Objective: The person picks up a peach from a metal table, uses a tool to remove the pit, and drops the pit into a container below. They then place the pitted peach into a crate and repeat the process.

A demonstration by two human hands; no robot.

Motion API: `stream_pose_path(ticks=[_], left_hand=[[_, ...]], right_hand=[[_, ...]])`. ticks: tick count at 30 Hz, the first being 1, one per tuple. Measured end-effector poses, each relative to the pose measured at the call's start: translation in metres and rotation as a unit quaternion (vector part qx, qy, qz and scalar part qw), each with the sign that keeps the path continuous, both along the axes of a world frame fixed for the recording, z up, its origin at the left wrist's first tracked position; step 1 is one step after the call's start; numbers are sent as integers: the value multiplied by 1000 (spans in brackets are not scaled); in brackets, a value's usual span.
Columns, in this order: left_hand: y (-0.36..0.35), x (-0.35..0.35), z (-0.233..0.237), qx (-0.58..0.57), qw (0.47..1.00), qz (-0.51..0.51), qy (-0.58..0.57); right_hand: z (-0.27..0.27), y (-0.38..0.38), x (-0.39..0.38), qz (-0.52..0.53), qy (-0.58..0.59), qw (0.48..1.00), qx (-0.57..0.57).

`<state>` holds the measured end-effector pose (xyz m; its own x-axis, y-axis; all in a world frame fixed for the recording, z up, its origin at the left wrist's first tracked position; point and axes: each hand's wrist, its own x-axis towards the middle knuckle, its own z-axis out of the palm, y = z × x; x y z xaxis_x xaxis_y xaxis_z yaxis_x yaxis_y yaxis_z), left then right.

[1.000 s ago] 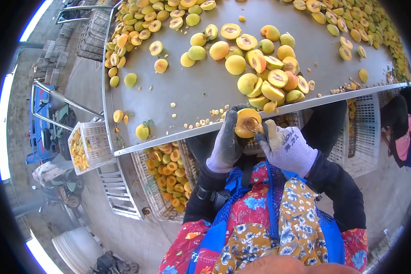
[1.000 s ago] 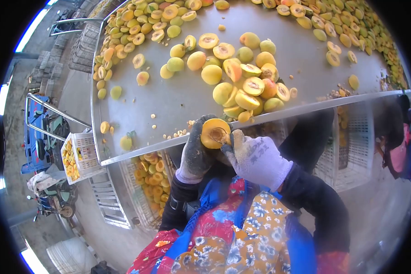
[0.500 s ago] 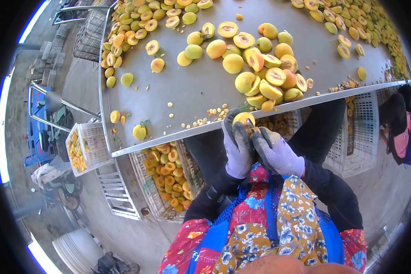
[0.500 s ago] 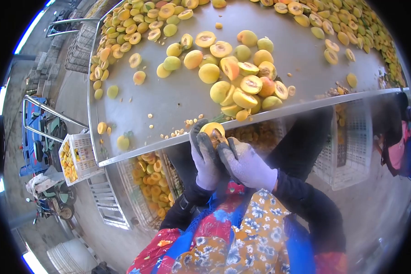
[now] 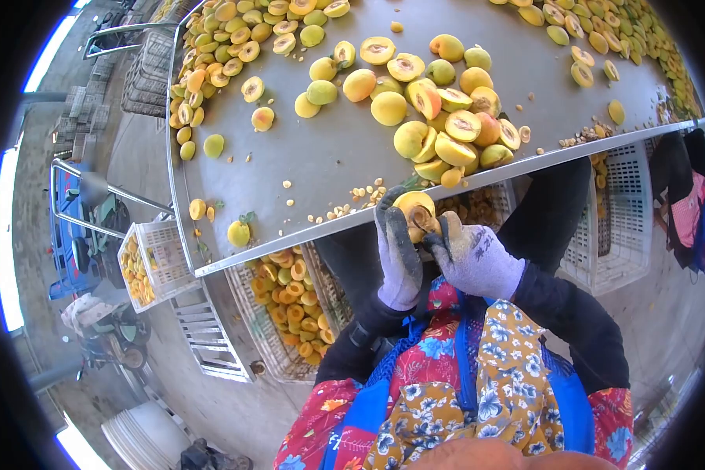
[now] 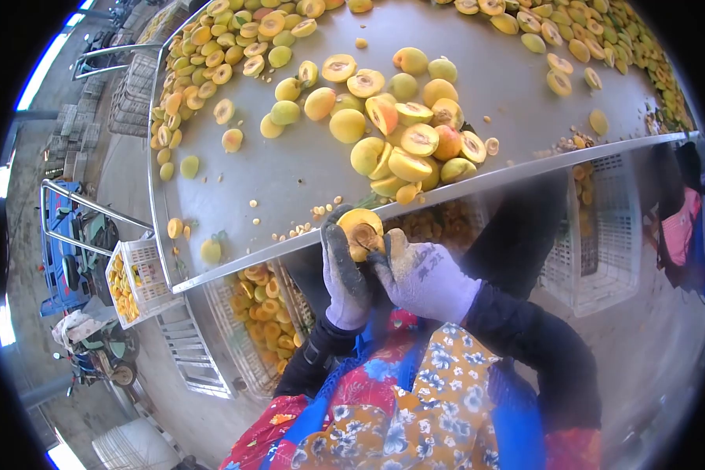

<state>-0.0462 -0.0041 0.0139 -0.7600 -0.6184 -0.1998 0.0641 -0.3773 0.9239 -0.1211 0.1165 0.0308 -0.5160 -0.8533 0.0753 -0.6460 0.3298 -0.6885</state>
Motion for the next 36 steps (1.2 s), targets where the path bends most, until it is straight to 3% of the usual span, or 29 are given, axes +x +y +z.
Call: stream_pose_path(ticks=[5,8,11,12,14,15,17,18,24,27,33,35,36], left_hand=[[3,-1,3,12,999,17,48],[5,-2,-1,-34,999,31,29],[12,-3,9,-85,995,44,-5],[13,-3,7,-93,994,49,-2],[12,0,-4,-131,990,45,18],[8,2,-14,-161,986,37,36],[-2,4,-17,-215,976,12,39],[-10,4,-15,-240,970,-5,26],[-15,-2,-3,-239,966,-39,-87],[-14,-4,4,-257,956,-59,-125],[-29,-10,-11,-260,949,-130,-120],[-35,-13,-13,-271,942,-162,-116],[-38,-14,-13,-279,936,-180,-119]], right_hand=[[-2,-2,7,-47,-104,993,-20],[1,-3,9,-33,-78,996,-19],[-4,-2,7,42,65,997,7],[-4,-4,6,5,-85,996,-38],[-4,-9,6,-68,-375,916,-124],[7,-9,-2,-66,-517,849,-85],[38,-7,-21,-57,-758,650,0],[31,-8,-21,-32,-785,618,-36],[30,-8,-26,-54,-754,655,8],[40,-14,-27,-74,-637,759,112],[22,0,-40,-21,-717,696,24],[22,2,-44,14,-676,736,35],[26,1,-43,-5,-683,729,53]])
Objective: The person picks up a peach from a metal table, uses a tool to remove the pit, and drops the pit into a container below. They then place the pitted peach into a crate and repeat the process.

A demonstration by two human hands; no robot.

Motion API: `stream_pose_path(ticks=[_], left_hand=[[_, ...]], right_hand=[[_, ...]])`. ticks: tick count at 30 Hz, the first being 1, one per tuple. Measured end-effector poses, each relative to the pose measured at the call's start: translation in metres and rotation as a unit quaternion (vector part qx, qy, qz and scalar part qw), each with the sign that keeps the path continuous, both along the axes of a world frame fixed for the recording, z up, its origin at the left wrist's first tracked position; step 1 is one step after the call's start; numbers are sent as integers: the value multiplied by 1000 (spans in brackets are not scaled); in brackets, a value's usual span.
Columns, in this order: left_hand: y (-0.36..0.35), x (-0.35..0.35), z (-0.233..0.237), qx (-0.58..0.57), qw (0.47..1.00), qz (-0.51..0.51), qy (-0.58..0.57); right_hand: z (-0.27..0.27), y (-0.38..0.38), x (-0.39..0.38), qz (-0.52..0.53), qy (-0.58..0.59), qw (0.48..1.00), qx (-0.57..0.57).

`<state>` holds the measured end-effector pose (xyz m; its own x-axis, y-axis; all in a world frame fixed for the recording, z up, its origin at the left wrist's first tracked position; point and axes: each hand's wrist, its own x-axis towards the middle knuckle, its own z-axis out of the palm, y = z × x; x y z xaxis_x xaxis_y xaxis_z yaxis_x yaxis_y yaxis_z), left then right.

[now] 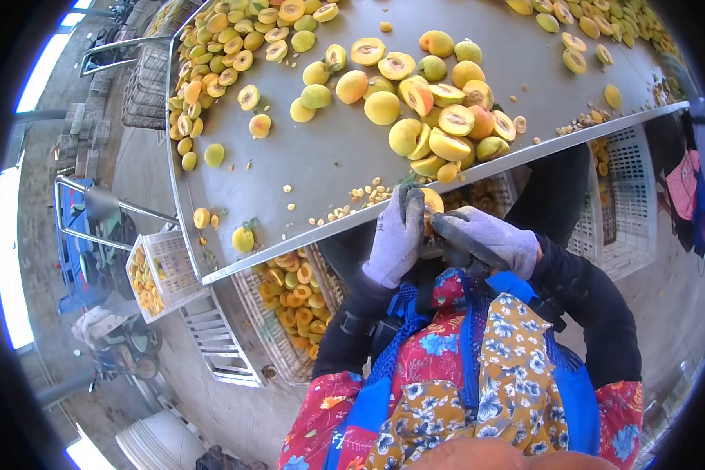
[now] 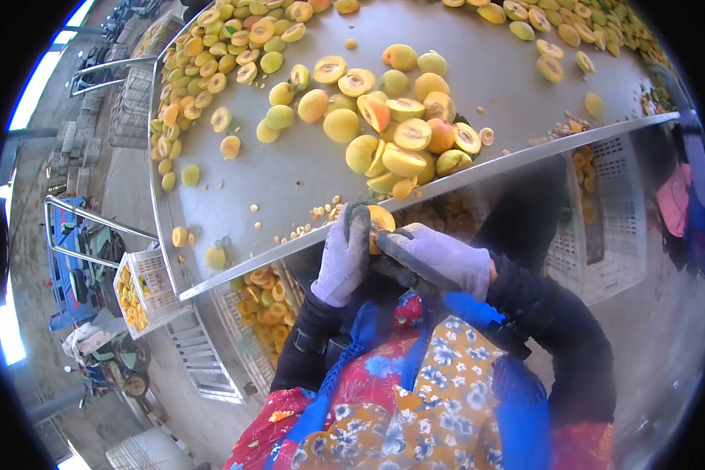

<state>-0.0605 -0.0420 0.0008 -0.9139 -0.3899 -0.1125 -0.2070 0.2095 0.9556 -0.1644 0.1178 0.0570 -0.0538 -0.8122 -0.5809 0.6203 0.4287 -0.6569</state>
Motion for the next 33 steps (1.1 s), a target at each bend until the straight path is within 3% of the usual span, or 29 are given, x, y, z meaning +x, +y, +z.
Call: stream_pose_path(ticks=[4,7,11,13,17,21,22,25,29,31,33], left_hand=[[12,-1,20,-37,998,56,-10],[23,3,11,-49,981,132,132],[24,6,-15,-54,965,118,227],[34,7,-21,98,957,129,242],[22,12,-5,242,957,53,152],[-2,14,-10,91,990,-21,107],[0,13,-10,27,988,-7,154],[22,15,-13,124,973,87,175],[41,11,-32,202,940,152,228],[43,6,-24,230,938,142,218],[43,5,-10,262,936,142,189]], right_hand=[[-2,0,3,-36,-102,994,3],[14,0,3,-80,-228,970,-5],[-2,0,9,-99,-357,927,-50],[-12,1,12,-95,-428,895,-80],[-13,6,10,-112,-350,929,-28],[0,3,12,-119,-307,944,2],[3,2,13,-126,-306,944,-1],[-19,5,27,-133,-499,852,-82],[-37,5,34,-111,-595,779,-161],[-20,2,29,-149,-447,877,-96],[-5,-2,29,-172,-305,936,-42]])
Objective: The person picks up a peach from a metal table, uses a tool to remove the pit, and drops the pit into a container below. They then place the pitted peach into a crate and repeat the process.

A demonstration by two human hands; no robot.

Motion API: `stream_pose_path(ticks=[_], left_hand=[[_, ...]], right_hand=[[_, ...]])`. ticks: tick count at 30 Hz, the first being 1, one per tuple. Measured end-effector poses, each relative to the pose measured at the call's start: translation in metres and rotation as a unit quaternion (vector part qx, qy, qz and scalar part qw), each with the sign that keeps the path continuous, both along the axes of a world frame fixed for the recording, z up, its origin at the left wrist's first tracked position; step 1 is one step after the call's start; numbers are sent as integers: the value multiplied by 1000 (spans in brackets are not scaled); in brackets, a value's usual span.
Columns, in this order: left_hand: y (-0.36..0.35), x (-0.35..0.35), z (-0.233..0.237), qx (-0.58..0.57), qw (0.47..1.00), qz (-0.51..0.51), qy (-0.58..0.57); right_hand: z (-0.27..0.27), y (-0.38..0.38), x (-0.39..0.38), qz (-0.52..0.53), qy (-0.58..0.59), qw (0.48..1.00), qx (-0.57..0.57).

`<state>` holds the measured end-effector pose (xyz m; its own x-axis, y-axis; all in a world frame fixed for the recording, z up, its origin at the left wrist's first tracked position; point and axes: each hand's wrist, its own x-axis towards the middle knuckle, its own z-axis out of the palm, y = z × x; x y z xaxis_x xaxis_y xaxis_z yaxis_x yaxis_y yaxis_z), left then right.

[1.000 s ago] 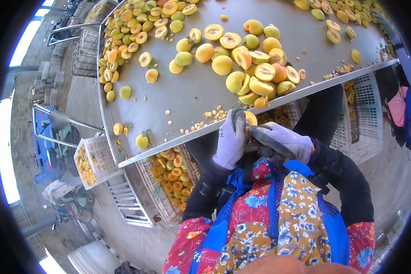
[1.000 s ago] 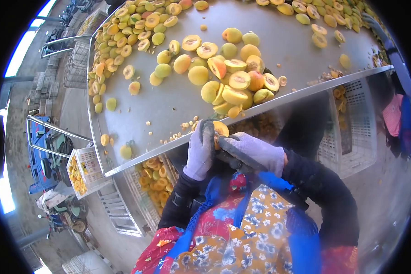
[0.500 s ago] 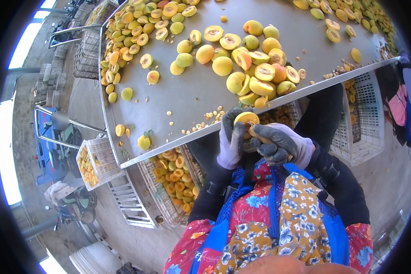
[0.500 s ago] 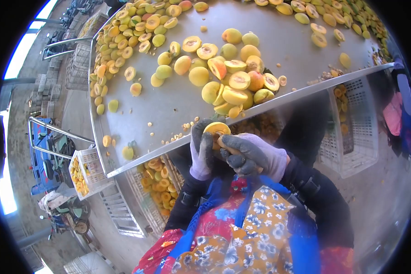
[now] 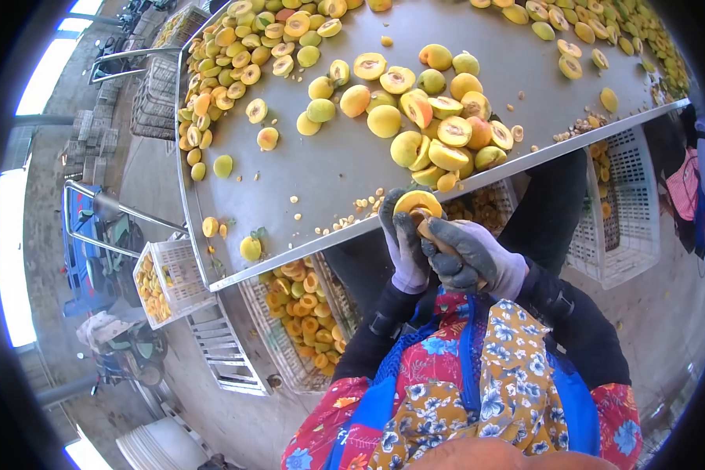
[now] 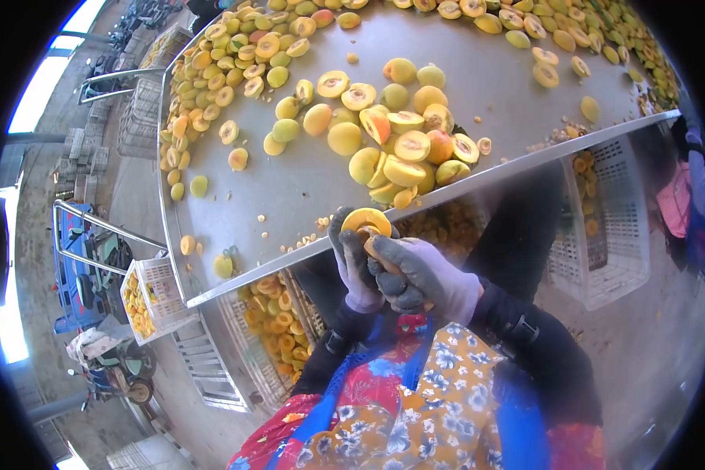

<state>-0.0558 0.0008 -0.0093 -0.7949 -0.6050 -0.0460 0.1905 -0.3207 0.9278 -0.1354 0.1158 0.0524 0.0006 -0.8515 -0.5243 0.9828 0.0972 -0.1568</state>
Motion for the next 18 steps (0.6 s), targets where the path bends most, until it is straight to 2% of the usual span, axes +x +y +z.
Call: stream_pose_path(ticks=[2,3,6,7,8,9,10,12,13,14,16,17,18], left_hand=[[-8,2,-13,48,998,48,-14],[-12,4,-19,73,994,73,-22],[-46,40,27,4,980,140,-142],[-60,55,43,-15,971,159,-179],[-90,82,33,-221,926,109,-284],[-103,94,37,-490,774,119,-384],[-107,92,47,-583,680,137,-424],[-101,55,69,-614,678,100,-391],[-102,30,62,-606,724,49,-327],[-103,0,54,-593,763,-3,-257],[-96,-60,33,-531,805,-80,-254],[-100,-81,15,-528,805,-106,-248],[-107,-98,-9,-526,804,-131,-243]], right_hand=[[10,-2,5,0,120,991,63],[14,5,2,13,137,990,40],[14,22,-5,55,156,985,50],[-1,29,-6,61,136,985,83],[-12,37,-8,55,96,990,85],[-22,44,-9,46,53,994,87],[-33,49,-9,38,10,995,90],[-59,54,-4,35,-105,993,47],[-69,55,-1,32,-163,986,24],[-73,54,1,35,-165,985,26],[-75,52,4,37,-166,985,27],[-73,56,5,46,-82,995,35],[-65,54,2,86,51,993,68]])
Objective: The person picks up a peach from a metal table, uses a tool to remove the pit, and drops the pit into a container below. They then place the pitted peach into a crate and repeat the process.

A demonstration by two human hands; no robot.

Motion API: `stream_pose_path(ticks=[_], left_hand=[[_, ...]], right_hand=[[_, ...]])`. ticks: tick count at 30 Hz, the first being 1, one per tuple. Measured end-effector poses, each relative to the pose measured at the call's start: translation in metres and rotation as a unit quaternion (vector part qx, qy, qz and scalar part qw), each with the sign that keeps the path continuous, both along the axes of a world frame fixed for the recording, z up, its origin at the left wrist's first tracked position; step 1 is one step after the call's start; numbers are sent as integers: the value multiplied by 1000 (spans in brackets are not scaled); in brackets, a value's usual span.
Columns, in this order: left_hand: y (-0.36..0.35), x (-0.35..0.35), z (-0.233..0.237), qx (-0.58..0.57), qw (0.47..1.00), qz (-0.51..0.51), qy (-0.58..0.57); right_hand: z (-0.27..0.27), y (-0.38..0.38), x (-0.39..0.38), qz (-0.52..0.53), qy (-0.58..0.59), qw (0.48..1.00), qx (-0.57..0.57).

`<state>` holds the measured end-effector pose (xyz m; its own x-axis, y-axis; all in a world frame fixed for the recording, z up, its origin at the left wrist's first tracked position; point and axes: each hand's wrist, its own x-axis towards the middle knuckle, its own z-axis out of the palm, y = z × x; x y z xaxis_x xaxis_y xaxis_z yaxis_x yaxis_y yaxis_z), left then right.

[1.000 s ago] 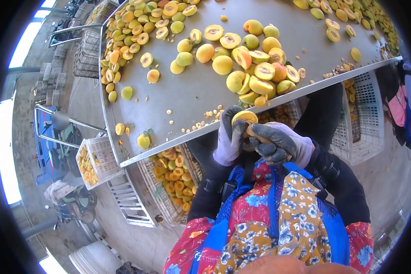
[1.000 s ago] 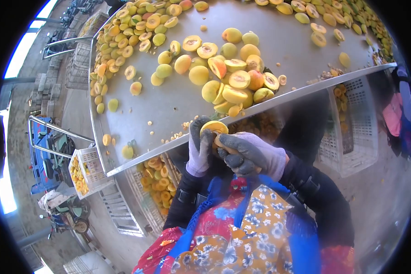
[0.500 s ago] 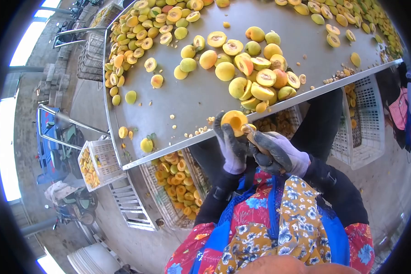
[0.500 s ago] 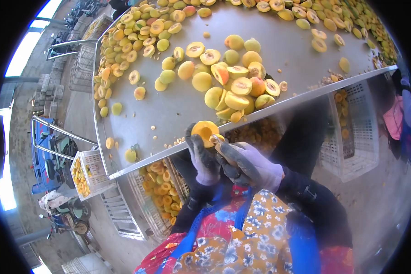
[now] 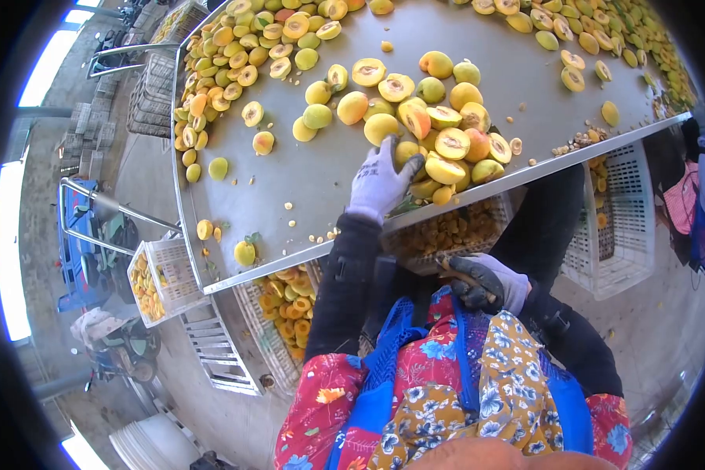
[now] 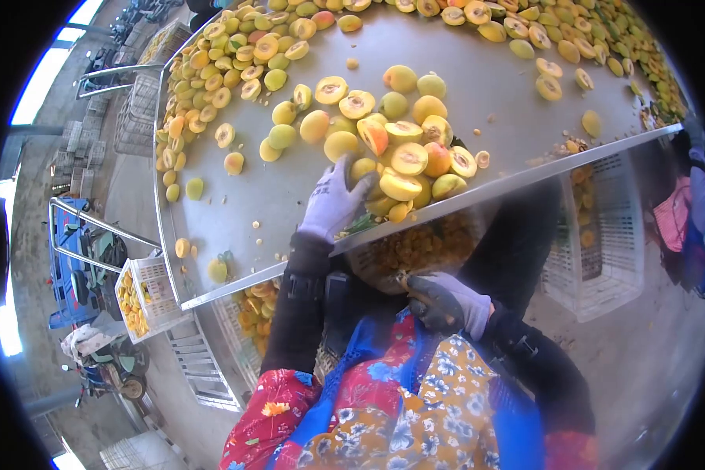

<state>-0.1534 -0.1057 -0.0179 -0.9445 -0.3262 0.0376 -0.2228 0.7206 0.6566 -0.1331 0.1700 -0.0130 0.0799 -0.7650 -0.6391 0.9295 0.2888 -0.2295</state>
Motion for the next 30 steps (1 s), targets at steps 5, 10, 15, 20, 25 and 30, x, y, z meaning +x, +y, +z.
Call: stream_pose_path(ticks=[5,10,15,20,25,30], left_hand=[[-16,26,0,558,828,57,-1],[29,75,20,677,723,125,64],[53,94,36,667,739,83,37],[67,103,43,577,809,114,28],[74,107,37,485,863,113,84],[82,105,37,394,901,151,102]], right_hand=[[50,-13,-11,74,535,838,80],[61,-42,-11,82,819,568,27],[68,-48,-3,136,876,461,42],[67,-46,-2,188,858,478,18],[64,-45,0,230,832,504,-2],[60,-48,-2,167,758,629,-47]])
